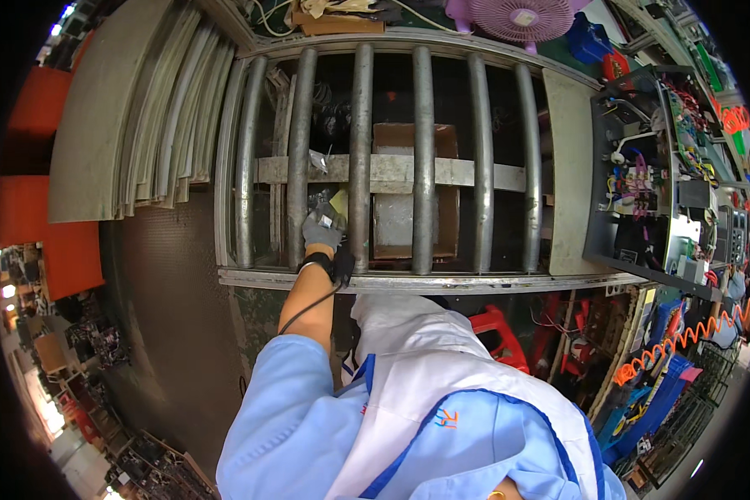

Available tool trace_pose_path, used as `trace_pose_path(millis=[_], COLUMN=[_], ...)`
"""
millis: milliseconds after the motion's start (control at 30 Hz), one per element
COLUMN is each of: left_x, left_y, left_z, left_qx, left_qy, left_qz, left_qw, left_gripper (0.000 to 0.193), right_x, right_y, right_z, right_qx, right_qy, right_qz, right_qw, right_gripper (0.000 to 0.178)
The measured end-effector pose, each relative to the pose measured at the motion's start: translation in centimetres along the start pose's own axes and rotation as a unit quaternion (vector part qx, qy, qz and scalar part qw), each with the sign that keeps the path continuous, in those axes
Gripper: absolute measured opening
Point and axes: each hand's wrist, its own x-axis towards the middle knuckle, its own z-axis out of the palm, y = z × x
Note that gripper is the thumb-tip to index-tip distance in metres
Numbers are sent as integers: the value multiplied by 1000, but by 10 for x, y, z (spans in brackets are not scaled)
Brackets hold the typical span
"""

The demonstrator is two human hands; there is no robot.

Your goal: Assembling and wiring internal components of a power inverter unit on a production line.

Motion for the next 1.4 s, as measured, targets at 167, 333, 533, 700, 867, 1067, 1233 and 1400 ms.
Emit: trace_pose_path(millis=[167,333,533,700,867,1067,1233,1400], left_x=[9,41,98,19,42,14,63,43], left_y=[-6,-26,-68,-14,-24,0,-27,-23], left_z=[16,-17,-84,24,-16,21,-47,-16], left_qx=[569,269,672,642,584,669,660,746], left_qy=[36,38,152,316,206,156,59,87], left_qz=[200,101,185,-57,44,14,-125,55], left_qw=[797,957,700,696,784,727,738,657], left_gripper=[25,37,55,64,54,60,62,42], right_x=[-37,-53,-68,-72,-82,-93,-91,-91], right_y=[-96,-166,-178,-120,-81,-113,-141,-156], right_z=[8,48,81,79,81,103,115,122], right_qx=[60,21,-31,-26,123,45,72,63], right_qy=[118,5,-36,-42,-64,-54,-58,-43], right_qz=[50,-24,-53,6,47,58,24,91], right_qw=[990,999,997,999,989,996,995,993], right_gripper=[25,25,25,26,28,27,26,26])
